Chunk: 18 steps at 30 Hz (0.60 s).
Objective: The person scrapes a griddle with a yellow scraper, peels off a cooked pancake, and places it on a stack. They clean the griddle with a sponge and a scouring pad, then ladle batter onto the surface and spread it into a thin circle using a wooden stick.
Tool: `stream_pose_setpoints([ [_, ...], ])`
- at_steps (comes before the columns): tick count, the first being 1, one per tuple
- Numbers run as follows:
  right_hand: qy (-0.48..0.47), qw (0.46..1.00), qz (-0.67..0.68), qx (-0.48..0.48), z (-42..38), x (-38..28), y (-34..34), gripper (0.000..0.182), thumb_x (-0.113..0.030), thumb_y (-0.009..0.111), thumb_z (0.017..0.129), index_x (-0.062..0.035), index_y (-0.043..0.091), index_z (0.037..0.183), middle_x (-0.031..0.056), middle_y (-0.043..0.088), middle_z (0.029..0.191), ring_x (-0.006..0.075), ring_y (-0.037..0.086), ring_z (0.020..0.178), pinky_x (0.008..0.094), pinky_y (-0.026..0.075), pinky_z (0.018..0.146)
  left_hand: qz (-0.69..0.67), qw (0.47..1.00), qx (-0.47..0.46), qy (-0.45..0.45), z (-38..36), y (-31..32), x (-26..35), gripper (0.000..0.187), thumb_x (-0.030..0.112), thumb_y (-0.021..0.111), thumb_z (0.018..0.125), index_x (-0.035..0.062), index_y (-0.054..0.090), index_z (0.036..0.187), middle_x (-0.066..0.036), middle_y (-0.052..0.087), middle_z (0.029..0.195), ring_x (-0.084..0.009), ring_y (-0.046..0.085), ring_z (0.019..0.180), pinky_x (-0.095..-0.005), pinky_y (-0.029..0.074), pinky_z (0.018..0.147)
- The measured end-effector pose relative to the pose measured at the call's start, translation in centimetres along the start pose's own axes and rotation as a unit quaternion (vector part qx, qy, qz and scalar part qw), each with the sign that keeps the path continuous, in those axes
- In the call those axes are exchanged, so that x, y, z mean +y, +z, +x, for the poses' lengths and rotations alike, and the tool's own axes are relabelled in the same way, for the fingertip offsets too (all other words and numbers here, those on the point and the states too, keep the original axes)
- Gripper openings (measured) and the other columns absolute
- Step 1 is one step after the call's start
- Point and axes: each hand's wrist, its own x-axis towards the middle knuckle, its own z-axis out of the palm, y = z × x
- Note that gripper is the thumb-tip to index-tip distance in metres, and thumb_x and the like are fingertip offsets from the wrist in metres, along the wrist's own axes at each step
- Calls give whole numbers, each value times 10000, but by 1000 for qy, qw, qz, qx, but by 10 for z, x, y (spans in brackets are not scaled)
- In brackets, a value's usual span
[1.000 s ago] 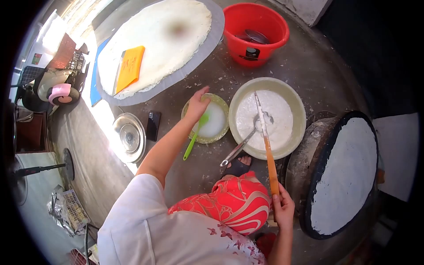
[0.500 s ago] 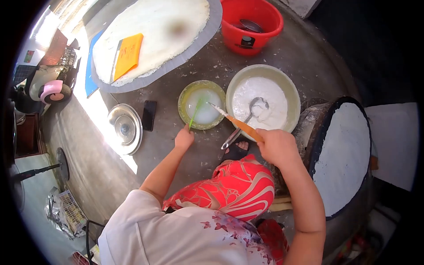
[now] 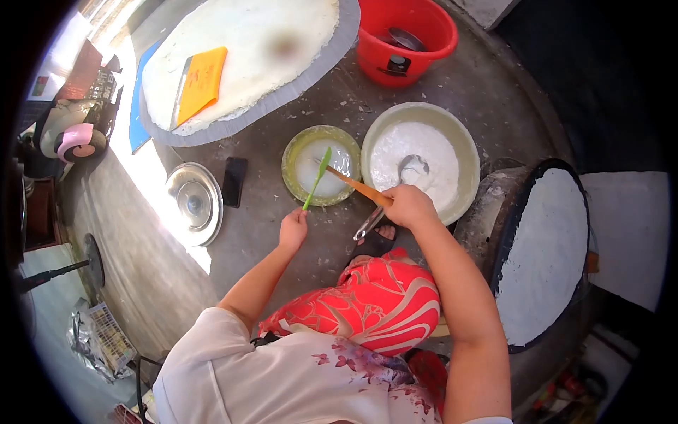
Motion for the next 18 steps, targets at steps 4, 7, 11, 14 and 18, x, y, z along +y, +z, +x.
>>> stream_pose_setpoints([
  [4,-14,1000,-25,2,-7,-4,-3,344,-177,556,715,-187,618,1053,118,626,924,269,592,877,365,471,757,10,997,78,0,38,5,-10,242,247,449,865,47,580,908,-216,585,760,-407,554,755,-467,434,654],
  [7,-56,992,-111,13,-3,3,7,338,-126,533,739,-203,607,1060,130,611,881,280,587,854,377,472,730,19,997,69,8,22,-3,-4,241,247,451,864,47,579,909,-216,584,748,-413,550,752,-471,433,653],
  [11,-125,963,-207,120,1,13,25,365,-77,508,751,-229,593,1071,101,525,849,277,559,810,385,466,700,2,998,16,61,-19,1,7,244,249,455,862,44,579,905,-216,582,737,-418,548,746,-475,432,649],
  [14,-126,964,-197,123,-7,13,20,375,-80,509,762,-242,585,1091,100,510,849,283,553,806,380,466,702,28,997,63,18,8,11,-8,215,246,461,855,91,597,918,-206,594,755,-407,559,742,-475,440,644],
  [18,-52,987,-123,85,-34,16,-10,351,-109,509,783,-234,590,1101,140,576,835,300,578,780,393,468,681,97,993,52,-36,27,-1,-11,245,276,499,835,110,614,974,-170,616,818,-372,577,796,-444,456,680],
])
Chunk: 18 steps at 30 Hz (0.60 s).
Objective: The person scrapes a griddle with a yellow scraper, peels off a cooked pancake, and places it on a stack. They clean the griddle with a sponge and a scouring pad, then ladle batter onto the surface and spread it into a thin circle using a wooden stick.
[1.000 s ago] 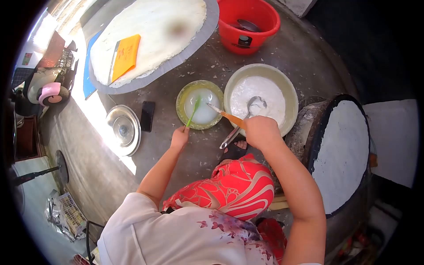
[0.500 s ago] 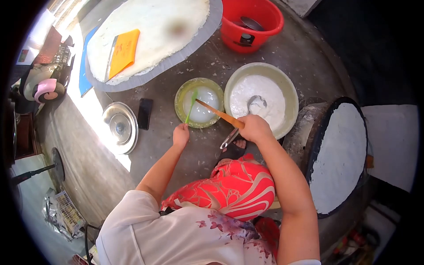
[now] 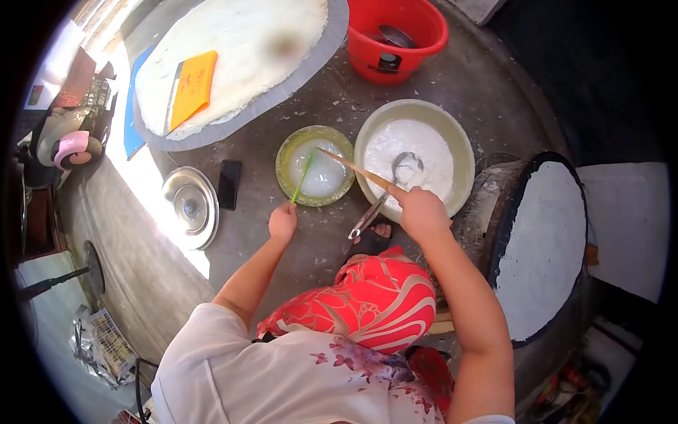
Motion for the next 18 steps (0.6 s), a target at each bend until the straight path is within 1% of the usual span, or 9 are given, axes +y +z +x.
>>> stream_pose_setpoints([
  [1,1,1000,1,0,-5,2,-6,351,-109,509,783,-234,590,1101,140,576,835,300,578,780,393,468,681,1,1000,-1,1,-1,-5,2,245,276,499,835,110,614,974,-170,616,818,-372,577,796,-444,456,680],
  [3,-17,999,46,-3,-15,7,-11,367,-98,518,775,-228,584,1112,158,606,821,304,587,762,402,464,676,91,996,3,1,-7,-16,10,256,266,535,807,147,608,1021,-149,615,809,-353,583,766,-443,459,656],
  [4,-12,999,48,-4,-17,8,-6,367,-98,518,775,-228,584,1112,158,606,821,304,587,762,402,464,676,93,996,-1,4,-11,-20,12,256,266,535,807,147,608,1021,-149,615,809,-353,583,766,-443,459,656],
  [6,-49,993,102,-44,-18,6,7,392,-77,517,764,-223,578,1122,144,620,810,294,591,767,405,462,676,120,987,60,88,-21,-28,15,288,215,567,773,162,600,1054,-140,592,779,-329,589,693,-426,465,599],
  [10,-8,998,67,-18,-1,1,7,387,-74,513,763,-210,579,1119,148,619,814,296,592,777,404,464,683,118,982,84,122,-39,-42,14,309,190,579,759,169,598,1066,-130,574,781,-319,579,661,-419,459,578],
  [13,-3,1000,22,6,3,-1,12,389,-66,513,749,-209,585,1105,128,606,797,297,591,753,395,470,663,86,985,93,118,-51,-45,9,285,205,577,780,135,602,1055,-152,589,771,-332,585,727,-397,461,618],
  [15,-57,994,-52,75,-1,1,12,402,-50,512,731,-218,593,1087,93,575,777,289,586,720,384,472,640,-62,987,79,123,-53,-35,6,269,207,560,813,74,606,1042,-168,605,750,-291,599,696,-358,462,637],
  [16,-55,994,-51,77,-5,3,12,402,-50,512,731,-218,593,1087,93,575,777,289,586,720,384,472,640,-61,987,80,125,-51,-31,7,269,207,560,813,74,606,1042,-168,605,750,-291,599,696,-358,462,637],
  [18,-121,981,-48,144,-17,13,11,407,-49,523,711,-230,602,1067,74,538,758,267,579,701,376,471,622,-125,990,-41,47,-42,-24,11,254,217,529,826,63,605,1014,-169,623,789,-351,586,765,-403,455,657],
])
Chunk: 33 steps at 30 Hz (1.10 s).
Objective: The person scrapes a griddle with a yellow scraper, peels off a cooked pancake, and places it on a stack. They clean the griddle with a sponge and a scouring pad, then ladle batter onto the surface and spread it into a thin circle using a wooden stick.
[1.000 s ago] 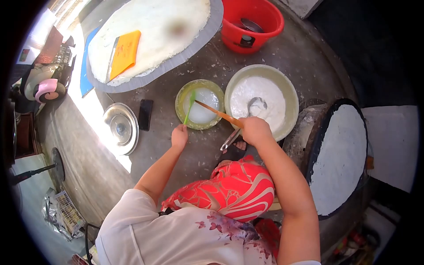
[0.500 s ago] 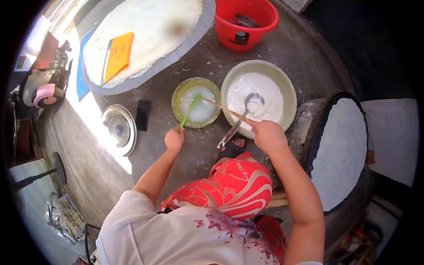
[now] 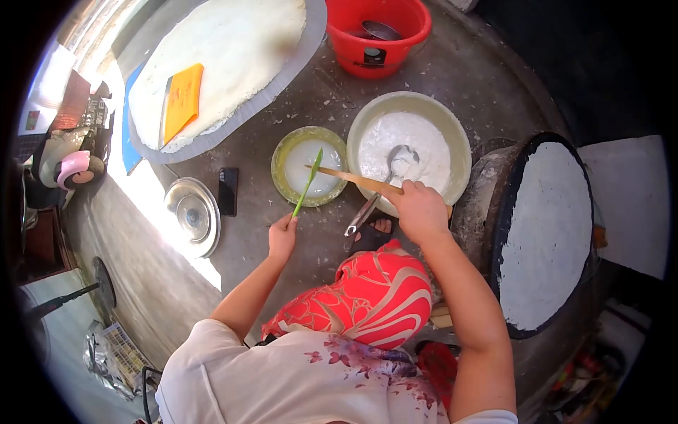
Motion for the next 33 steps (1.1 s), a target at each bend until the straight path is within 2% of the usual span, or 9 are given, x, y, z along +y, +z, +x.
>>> stream_pose_setpoints([
  [4,54,999,2,8,-45,18,5,424,-47,530,731,-241,589,1103,100,561,742,278,572,660,371,469,599,21,998,50,-23,33,13,-26,266,235,528,830,31,614,977,-156,623,723,-311,605,713,-359,464,662],
  [7,171,950,235,113,-74,35,37,392,-54,512,804,-190,553,1169,86,572,690,203,546,575,304,455,551,-35,979,-86,-180,34,11,-12,337,262,542,819,39,572,1070,-176,608,916,-299,570,908,-390,440,767],
  [9,410,727,534,136,-82,41,47,343,-77,476,868,-110,517,1207,52,573,662,111,501,538,230,424,522,310,942,80,103,23,18,-5,469,265,578,783,57,480,1192,-195,454,1202,-344,382,1161,-460,349,886],
  [10,436,679,573,143,-84,45,52,356,-78,462,884,-66,470,1239,23,559,691,54,480,571,185,407,529,312,941,74,110,22,17,1,469,265,578,783,57,480,1192,-195,454,1202,-344,382,1161,-460,349,886],
  [12,435,651,600,165,-85,56,74,382,-74,470,878,-75,445,1260,24,564,705,62,486,573,189,411,534,238,943,33,229,22,5,19,581,251,598,749,64,393,1260,-190,268,1344,-406,192,1244,-542,237,936],
  [18,462,585,659,98,-89,54,113,628,-83,550,824,-75,234,1367,94,618,896,116,569,710,234,455,608,290,852,166,403,13,-56,104,525,212,575,752,54,422,1229,-188,287,1346,-380,237,1218,-520,215,917],
  [22,448,767,453,72,-128,67,184,586,-107,609,781,-44,359,1307,94,617,899,117,564,713,244,460,646,314,802,338,379,36,-112,131,511,238,563,768,57,426,1225,-197,288,1345,-371,233,1218,-507,215,908],
  [28,431,688,584,-20,-185,49,195,421,-94,600,782,-9,503,1183,75,611,859,116,574,750,247,461,670,378,783,445,214,127,-186,131,602,452,501,810,44,407,1242,-232,354,1282,-372,265,1215,-524,209,932],
  [33,429,719,546,-31,-205,24,164,371,-87,570,805,3,515,1161,65,608,831,119,585,714,242,459,635,403,887,217,-58,142,-198,173,667,557,486,758,37,472,1177,-210,500,1145,-363,437,1105,-485,301,910],
])
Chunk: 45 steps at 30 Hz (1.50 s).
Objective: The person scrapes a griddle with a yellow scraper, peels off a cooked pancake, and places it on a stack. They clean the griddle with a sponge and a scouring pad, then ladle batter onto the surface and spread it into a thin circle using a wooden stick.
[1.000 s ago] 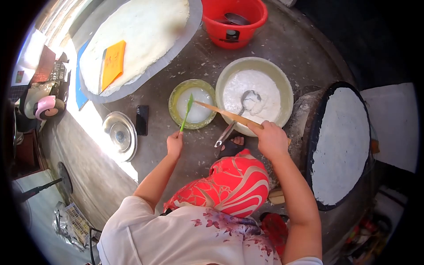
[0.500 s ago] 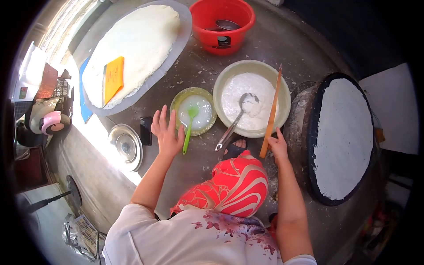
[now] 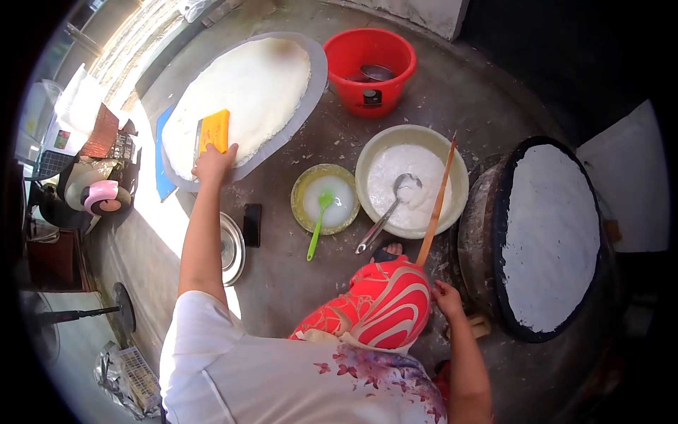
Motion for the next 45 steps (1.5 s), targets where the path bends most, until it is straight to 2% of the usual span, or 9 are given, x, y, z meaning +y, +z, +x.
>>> stream_pose_setpoints([
  [4,-9,998,62,2,-19,14,3,368,-97,570,810,3,516,1160,76,622,830,126,593,702,247,468,655,26,989,58,135,19,0,-10,323,298,552,720,5,644,822,-202,631,826,-347,614,803,-408,483,726],
  [12,-117,986,36,113,-89,-32,-10,292,-185,584,801,-60,581,1065,109,636,894,187,615,787,293,475,728,-117,920,256,271,-13,-96,-12,229,135,489,721,-16,563,876,-219,597,820,-374,575,763,-422,451,661],
  [17,-322,916,21,239,-152,-142,-28,348,-131,636,753,-70,493,1064,107,562,1031,217,601,846,321,483,717,-287,756,174,562,-164,-119,56,355,4,517,722,-9,537,1076,-161,568,889,-306,572,801,-351,455,720],
  [19,-436,800,-108,398,-176,-180,-35,464,-138,678,679,-76,453,1080,97,511,1054,255,525,992,361,429,817,-202,681,201,675,-234,-117,86,416,-20,523,658,26,537,1071,-130,546,800,-308,532,689,-380,437,620],
  [26,-452,657,-396,455,-211,-177,-76,387,-217,637,691,-112,489,1033,121,543,1015,238,561,915,378,443,745,-191,448,27,873,-387,-100,130,494,11,611,610,24,524,1096,-121,576,977,-298,562,868,-382,431,779],
  [28,-295,835,-377,270,-221,-149,-92,338,-262,621,716,-108,516,998,141,594,871,261,603,784,399,458,658,-216,454,44,863,-403,-102,133,515,25,620,630,29,505,1132,-139,525,1093,-323,511,987,-402,401,839],
  [30,-219,885,-215,349,-223,-114,-116,345,-271,644,709,-97,528,984,152,605,767,308,606,713,414,464,622,-242,463,60,851,-408,-98,136,537,39,629,650,35,486,1168,-156,474,1208,-348,460,1105,-422,371,899],
  [36,8,780,85,620,-212,51,-256,437,-219,695,673,-57,538,1047,126,635,919,240,621,849,334,475,739,-227,610,11,759,-362,-64,117,521,107,602,726,35,438,1215,-211,349,1312,-423,268,1241,-485,238,991],
  [45,220,721,-23,657,-181,64,-354,638,-210,686,698,-69,425,1262,125,577,1115,242,579,986,327,440,850,-258,703,-33,662,-368,-31,108,413,162,433,856,-32,403,1220,-211,317,1329,-409,230,1257,-496,176,1014],
])
